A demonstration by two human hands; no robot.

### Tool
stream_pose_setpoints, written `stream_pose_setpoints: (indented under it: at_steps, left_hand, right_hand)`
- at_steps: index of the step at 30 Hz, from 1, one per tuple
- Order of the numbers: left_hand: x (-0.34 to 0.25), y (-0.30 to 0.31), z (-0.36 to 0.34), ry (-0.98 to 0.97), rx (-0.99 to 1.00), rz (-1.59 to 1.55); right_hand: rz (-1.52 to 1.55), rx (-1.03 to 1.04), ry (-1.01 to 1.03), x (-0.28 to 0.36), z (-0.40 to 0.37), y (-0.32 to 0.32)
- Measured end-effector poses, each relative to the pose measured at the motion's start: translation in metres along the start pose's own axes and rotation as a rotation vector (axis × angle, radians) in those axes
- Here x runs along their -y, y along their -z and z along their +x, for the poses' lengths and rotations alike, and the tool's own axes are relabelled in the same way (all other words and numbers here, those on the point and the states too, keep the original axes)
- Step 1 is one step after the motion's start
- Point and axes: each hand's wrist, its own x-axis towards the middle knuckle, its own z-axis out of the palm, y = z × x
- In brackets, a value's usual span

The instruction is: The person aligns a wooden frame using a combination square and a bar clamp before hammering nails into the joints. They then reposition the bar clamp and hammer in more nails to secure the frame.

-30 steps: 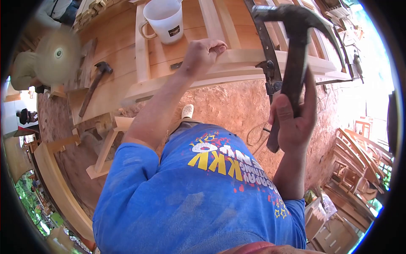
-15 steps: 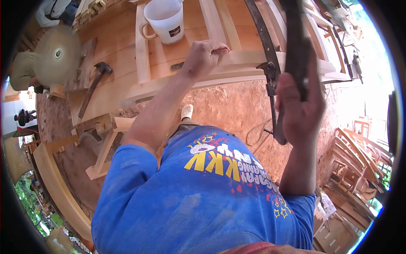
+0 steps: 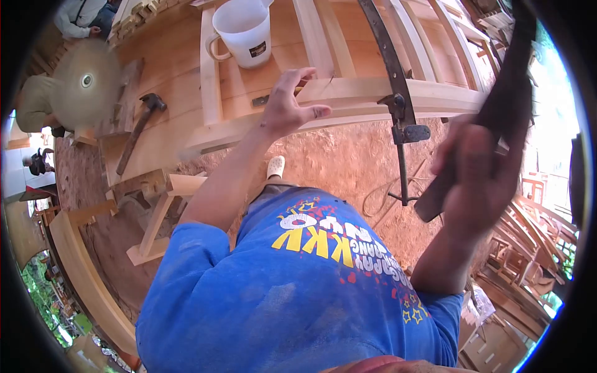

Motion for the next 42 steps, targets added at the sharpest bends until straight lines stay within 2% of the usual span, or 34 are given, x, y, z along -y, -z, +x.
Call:
stream_pose_setpoints:
  at_steps: [3, 4, 5, 7, 8, 9, 11, 13, 15, 17, 18, 20, 23, 24, 26, 28, 29, 31, 33, 34, 36, 37, 38, 39, 42]
  left_hand:
    - [0.018, -0.005, -0.015, 0.061, 0.022, -0.040]
    - [0.021, -0.005, -0.014, 0.076, 0.035, -0.071]
    - [0.021, -0.003, -0.013, 0.060, 0.045, -0.062]
    - [0.020, -0.001, -0.013, 0.030, 0.071, -0.044]
    - [0.020, -0.001, -0.020, 0.032, 0.062, -0.027]
    - [0.019, -0.003, -0.027, 0.032, 0.060, -0.012]
    - [0.019, 0.000, -0.004, 0.011, 0.036, -0.007]
    - [0.012, -0.001, -0.016, 0.093, 0.070, -0.049]
    - [0.019, -0.003, -0.015, 0.071, 0.047, -0.036]
    - [0.020, -0.004, -0.016, 0.067, 0.037, -0.033]
    - [0.019, -0.004, -0.016, 0.069, 0.038, -0.034]
    - [0.019, -0.004, -0.016, 0.078, 0.031, -0.052]
    - [0.023, -0.006, -0.024, 0.088, 0.026, -0.068]
    - [0.027, -0.007, -0.027, 0.079, 0.031, -0.052]
    - [0.027, -0.003, -0.004, 0.022, 0.006, -0.027]
    - [0.022, -0.004, -0.018, 0.034, 0.018, -0.019]
    - [0.022, -0.004, -0.017, 0.042, 0.024, 0.002]
    - [0.020, -0.004, -0.016, 0.047, 0.028, -0.029]
    - [0.018, -0.001, -0.015, 0.048, 0.024, -0.046]
    - [0.015, -0.001, -0.015, 0.047, 0.021, -0.047]
    - [0.016, -0.001, -0.016, 0.055, 0.018, -0.046]
    - [0.018, -0.002, -0.014, 0.062, 0.017, -0.043]
    - [0.018, -0.002, -0.018, 0.072, 0.021, -0.040]
    - [0.016, -0.003, -0.025, 0.084, 0.039, -0.041]
    - [0.017, -0.002, -0.015, 0.059, 0.033, -0.041]
  right_hand:
    - [0.100, 0.004, 0.203, 0.006, 0.013, 0.007]
    - [0.028, 0.014, 0.176, -0.005, 0.008, 0.003]
    - [-0.126, 0.088, 0.000, -0.020, -0.001, -0.005]
    - [-0.392, 0.387, -0.427, -0.043, -0.004, -0.019]
    - [-0.547, 0.561, -0.454, -0.057, -0.003, -0.020]
    - [-0.495, 0.530, -0.485, -0.062, -0.008, -0.023]
    - [-0.382, 0.349, -0.356, -0.046, 0.004, -0.027]
    - [-0.213, 0.171, -0.270, -0.016, -0.001, -0.017]
    - [-0.054, 0.018, 0.007, 0.016, 0.018, 0.003]
    - [-0.040, -0.126, 0.278, 0.035, 0.032, 0.009]
    - [-0.012, -0.130, 0.357, 0.032, 0.031, 0.010]
    - [-0.143, -0.030, 0.206, -0.006, 0.012, 0.003]
    - [-0.575, 0.512, -0.409, -0.060, -0.012, -0.027]
    - [-0.525, 0.523, -0.505, -0.064, -0.016, -0.031]
    - [-0.493, 0.367, -0.333, -0.053, -0.016, -0.029]
    - [-0.440, 0.210, -0.213, -0.022, -0.007, -0.025]
    - [-0.393, 0.074, -0.079, -0.014, -0.003, -0.018]
    - [-0.198, -0.018, 0.169, 0.014, 0.012, 0.004]
    - [-0.009, -0.025, 0.328, 0.024, 0.017, 0.005]
    - [-0.015, -0.020, 0.359, 0.015, 0.010, 0.001]
    - [-0.284, 0.101, 0.149, -0.037, -0.011, -0.009]
    - [-0.451, 0.280, -0.062, -0.054, -0.017, -0.020]
    - [-0.591, 0.531, -0.501, -0.058, -0.023, -0.033]
    - [-0.553, 0.484, -0.527, -0.072, -0.032, -0.040]
    - [-0.451, 0.312, -0.246, -0.058, -0.022, -0.037]
